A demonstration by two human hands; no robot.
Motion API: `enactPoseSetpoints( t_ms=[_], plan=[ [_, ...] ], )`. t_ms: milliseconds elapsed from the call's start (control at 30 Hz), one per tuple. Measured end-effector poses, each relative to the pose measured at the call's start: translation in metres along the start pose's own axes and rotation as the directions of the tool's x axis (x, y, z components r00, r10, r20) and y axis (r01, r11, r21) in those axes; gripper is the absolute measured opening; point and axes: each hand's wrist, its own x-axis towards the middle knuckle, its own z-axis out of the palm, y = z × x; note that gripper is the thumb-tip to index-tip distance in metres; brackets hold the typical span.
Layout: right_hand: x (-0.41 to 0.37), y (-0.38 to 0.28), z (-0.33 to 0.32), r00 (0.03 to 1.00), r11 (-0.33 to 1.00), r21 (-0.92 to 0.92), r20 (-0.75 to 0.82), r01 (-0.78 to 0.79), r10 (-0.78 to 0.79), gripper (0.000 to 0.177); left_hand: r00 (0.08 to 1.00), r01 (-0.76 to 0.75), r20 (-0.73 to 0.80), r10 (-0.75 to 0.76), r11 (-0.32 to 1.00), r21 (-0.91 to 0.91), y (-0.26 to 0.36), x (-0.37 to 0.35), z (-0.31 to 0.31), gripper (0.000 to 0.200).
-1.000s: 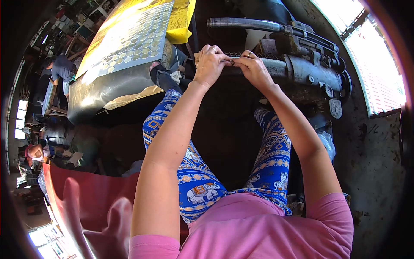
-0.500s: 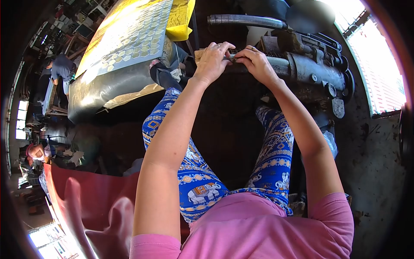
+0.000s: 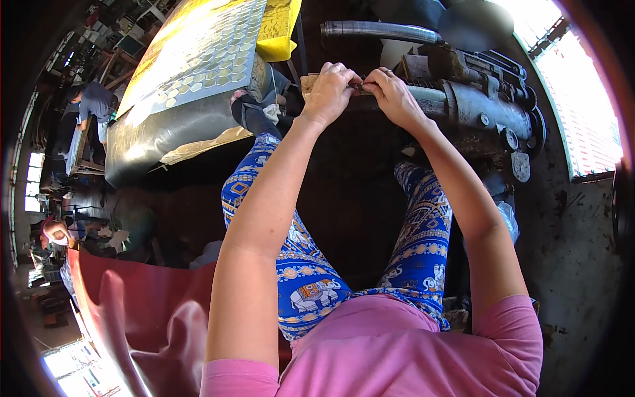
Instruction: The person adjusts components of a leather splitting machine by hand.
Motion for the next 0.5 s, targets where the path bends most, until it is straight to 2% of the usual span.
enactPoseSetpoints(
  t_ms=[200,300,433,500],
  plan=[
    [-0.002,-0.002,0.001,1.0,1.0,-0.01,-0.012,-0.013,0.013,0.008,1.0,-0.015,0.021,0.016,1.0,-0.012,0.0,0.001,0.0,0.016],
    [-0.003,0.0,-0.002,1.0,1.0,0.008,-0.011,-0.019,0.019,0.007,0.997,-0.002,0.081,0.005,0.999,-0.043,0.006,0.001,-0.003,0.015],
    [-0.003,0.001,-0.004,1.0,1.0,0.011,0.014,0.007,-0.008,0.01,1.0,-0.007,0.011,0.007,1.0,-0.025,0.006,-0.003,0.001,0.017],
    [-0.003,0.001,-0.006,0.998,0.998,0.04,0.03,-0.055,0.054,0.012,0.999,0.008,-0.033,-0.009,1.0,-0.027,0.01,-0.004,-0.002,0.019]
  ],
)
